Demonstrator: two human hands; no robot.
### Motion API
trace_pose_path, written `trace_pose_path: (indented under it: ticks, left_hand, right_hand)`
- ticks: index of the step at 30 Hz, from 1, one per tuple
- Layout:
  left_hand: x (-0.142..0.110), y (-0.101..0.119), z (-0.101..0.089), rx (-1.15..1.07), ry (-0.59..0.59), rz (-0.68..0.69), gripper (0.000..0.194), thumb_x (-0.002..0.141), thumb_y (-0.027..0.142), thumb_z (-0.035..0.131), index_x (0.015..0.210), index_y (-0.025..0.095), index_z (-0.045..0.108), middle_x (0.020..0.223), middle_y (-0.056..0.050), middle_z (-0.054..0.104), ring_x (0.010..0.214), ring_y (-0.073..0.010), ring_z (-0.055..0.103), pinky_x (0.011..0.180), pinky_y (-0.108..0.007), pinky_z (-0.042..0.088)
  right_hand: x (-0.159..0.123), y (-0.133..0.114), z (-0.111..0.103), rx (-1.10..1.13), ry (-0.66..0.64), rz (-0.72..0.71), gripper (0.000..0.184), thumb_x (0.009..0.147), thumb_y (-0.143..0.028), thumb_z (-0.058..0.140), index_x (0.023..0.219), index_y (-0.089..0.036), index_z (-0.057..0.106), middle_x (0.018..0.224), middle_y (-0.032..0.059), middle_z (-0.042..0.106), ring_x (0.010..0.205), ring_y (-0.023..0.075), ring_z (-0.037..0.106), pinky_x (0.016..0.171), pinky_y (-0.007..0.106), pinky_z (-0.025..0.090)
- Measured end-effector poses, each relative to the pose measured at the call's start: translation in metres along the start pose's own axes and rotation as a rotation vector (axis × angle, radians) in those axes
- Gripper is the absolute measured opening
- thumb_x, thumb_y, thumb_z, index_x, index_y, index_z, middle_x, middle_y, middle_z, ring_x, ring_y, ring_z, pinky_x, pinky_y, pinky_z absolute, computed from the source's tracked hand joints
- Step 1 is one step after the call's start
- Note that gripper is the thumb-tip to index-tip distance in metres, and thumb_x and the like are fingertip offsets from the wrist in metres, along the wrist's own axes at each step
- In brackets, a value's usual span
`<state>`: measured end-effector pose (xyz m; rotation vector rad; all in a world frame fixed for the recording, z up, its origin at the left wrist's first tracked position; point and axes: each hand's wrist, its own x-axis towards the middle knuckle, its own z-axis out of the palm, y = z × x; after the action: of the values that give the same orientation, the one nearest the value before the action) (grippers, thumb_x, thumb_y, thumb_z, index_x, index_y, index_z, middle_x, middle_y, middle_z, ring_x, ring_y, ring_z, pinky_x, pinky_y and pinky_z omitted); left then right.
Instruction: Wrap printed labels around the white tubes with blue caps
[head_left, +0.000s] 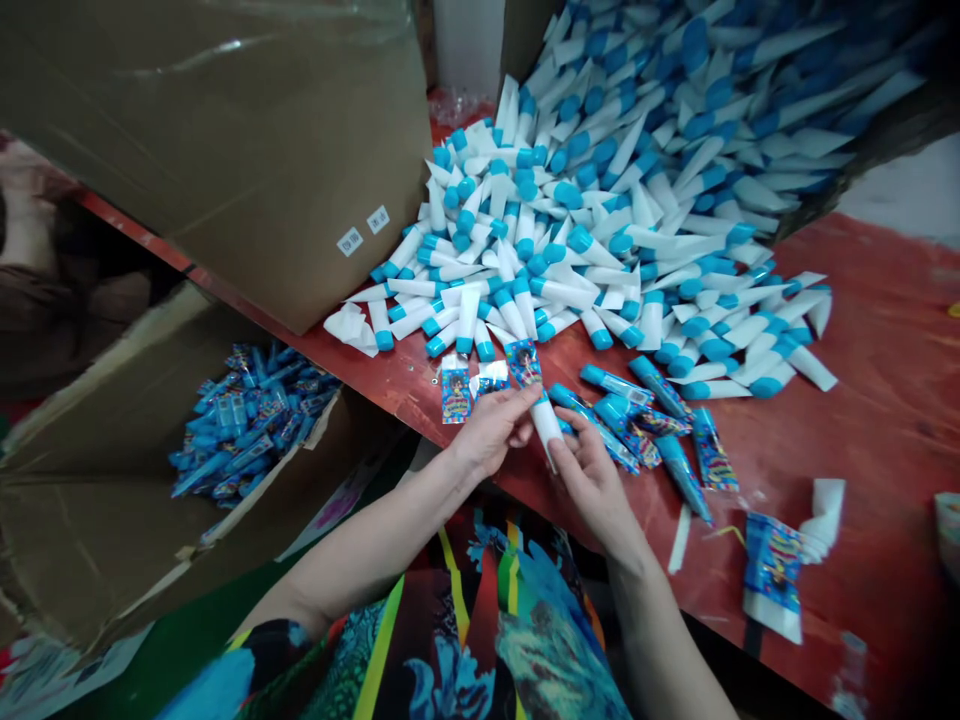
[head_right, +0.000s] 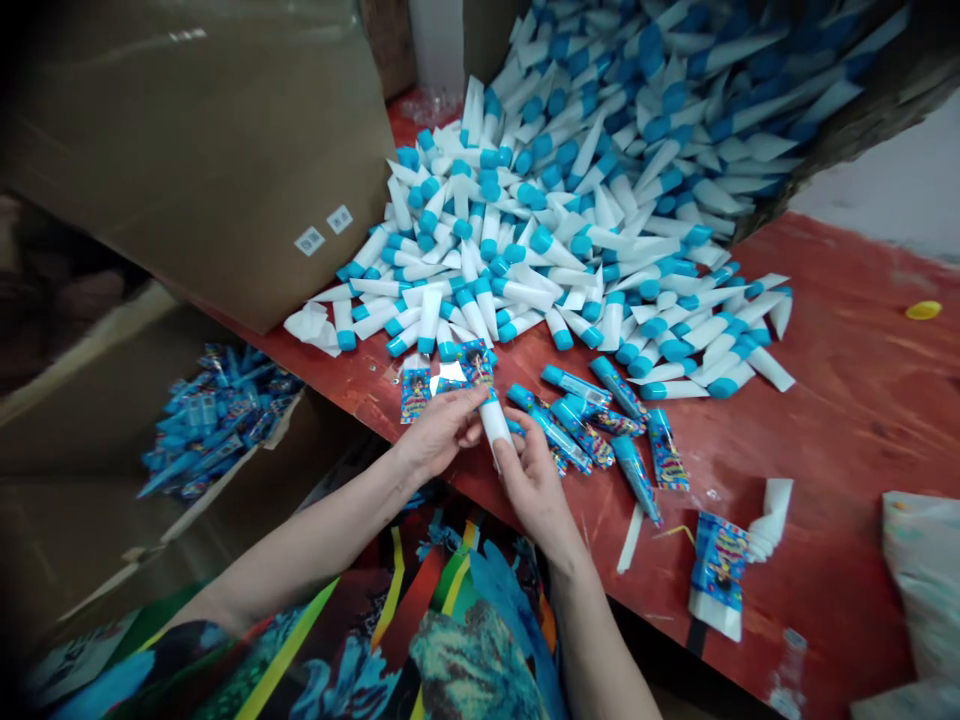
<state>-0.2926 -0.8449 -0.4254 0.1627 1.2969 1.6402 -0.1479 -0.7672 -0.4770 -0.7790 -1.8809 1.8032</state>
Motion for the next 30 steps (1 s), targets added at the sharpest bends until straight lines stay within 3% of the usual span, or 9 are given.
trace_pose_path:
  ticks: [3, 6, 10, 14, 18, 25, 28, 30]
  left_hand:
    - [-0.007, -0.007, 0.006, 0.061, -0.074, -0.023, 0.056, 0.081, 0.060, 0.098, 0.065, 0.019, 0.065, 0.053, 0.002, 0.051, 0.047, -0.0082, 0.043, 0.048, -0.022, 0.025]
    - [-0.008, -0.007, 0.010, 0.088, -0.090, -0.004, 0.052, 0.072, 0.060, 0.104, 0.071, 0.019, 0.071, 0.056, 0.002, 0.054, 0.049, -0.0090, 0.047, 0.048, -0.021, 0.026]
    - [0.005, 0.006, 0.009, 0.026, -0.053, 0.032, 0.045, 0.081, 0.051, 0.100, 0.076, 0.020, 0.068, 0.057, 0.003, 0.055, 0.045, -0.0078, 0.045, 0.045, -0.021, 0.025]
    - [0.010, 0.008, 0.008, -0.040, -0.160, 0.034, 0.048, 0.080, 0.052, 0.102, 0.078, 0.020, 0.067, 0.054, 0.002, 0.057, 0.042, -0.0100, 0.048, 0.042, -0.020, 0.030]
    - [0.006, -0.001, 0.012, -0.052, -0.242, -0.013, 0.056, 0.070, 0.063, 0.106, 0.079, 0.024, 0.066, 0.046, 0.005, 0.049, 0.039, -0.0176, 0.050, 0.036, -0.028, 0.044]
    - [0.006, -0.005, 0.019, 0.004, -0.326, -0.090, 0.058, 0.066, 0.070, 0.105, 0.072, 0.024, 0.070, 0.048, 0.004, 0.046, 0.042, -0.0120, 0.036, 0.040, -0.028, 0.048]
    - [0.006, -0.008, 0.025, 0.004, -0.364, -0.116, 0.061, 0.062, 0.074, 0.105, 0.068, 0.025, 0.069, 0.047, 0.004, 0.043, 0.043, -0.0130, 0.039, 0.044, -0.029, 0.047]
    - [0.004, -0.012, 0.028, 0.063, -0.367, -0.122, 0.062, 0.066, 0.076, 0.101, 0.064, 0.025, 0.066, 0.048, 0.001, 0.044, 0.045, -0.0147, 0.044, 0.045, -0.028, 0.039]
  right_hand:
    - [0.000, 0.001, 0.000, 0.109, 0.064, -0.038, 0.070, 0.104, -0.069, 0.076, 0.155, -0.026, 0.055, 0.086, -0.0005, 0.076, 0.070, 0.0261, 0.070, 0.074, 0.045, 0.067]
    - [0.004, 0.001, -0.003, 0.071, 0.083, -0.091, 0.067, 0.106, -0.067, 0.074, 0.156, -0.025, 0.059, 0.090, 0.0026, 0.079, 0.075, 0.0286, 0.074, 0.075, 0.046, 0.069]
    - [-0.002, 0.004, -0.014, 0.009, -0.025, -0.086, 0.066, 0.111, -0.062, 0.073, 0.166, -0.027, 0.063, 0.099, 0.0047, 0.082, 0.075, 0.0271, 0.074, 0.071, 0.045, 0.069]
    - [-0.008, 0.012, -0.018, 0.126, -0.083, -0.091, 0.074, 0.109, -0.056, 0.078, 0.174, -0.029, 0.056, 0.107, 0.0040, 0.086, 0.078, 0.0264, 0.080, 0.082, 0.049, 0.074]
    - [-0.006, 0.018, -0.014, 0.221, 0.013, -0.058, 0.064, 0.103, -0.054, 0.087, 0.156, -0.028, 0.059, 0.089, -0.0013, 0.085, 0.064, 0.0250, 0.079, 0.074, 0.048, 0.074]
    - [-0.005, 0.003, -0.017, 0.191, 0.092, -0.026, 0.063, 0.086, -0.061, 0.100, 0.117, -0.033, 0.054, 0.072, -0.0060, 0.082, 0.050, 0.0285, 0.075, 0.053, 0.045, 0.069]
    - [-0.006, -0.008, -0.019, 0.188, 0.103, -0.021, 0.065, 0.082, -0.066, 0.100, 0.110, -0.034, 0.051, 0.069, -0.0056, 0.081, 0.049, 0.0287, 0.075, 0.048, 0.041, 0.065]
    - [-0.009, -0.013, -0.023, 0.175, 0.118, -0.015, 0.064, 0.083, -0.068, 0.098, 0.110, -0.033, 0.053, 0.067, -0.0048, 0.079, 0.049, 0.0284, 0.076, 0.049, 0.040, 0.064]
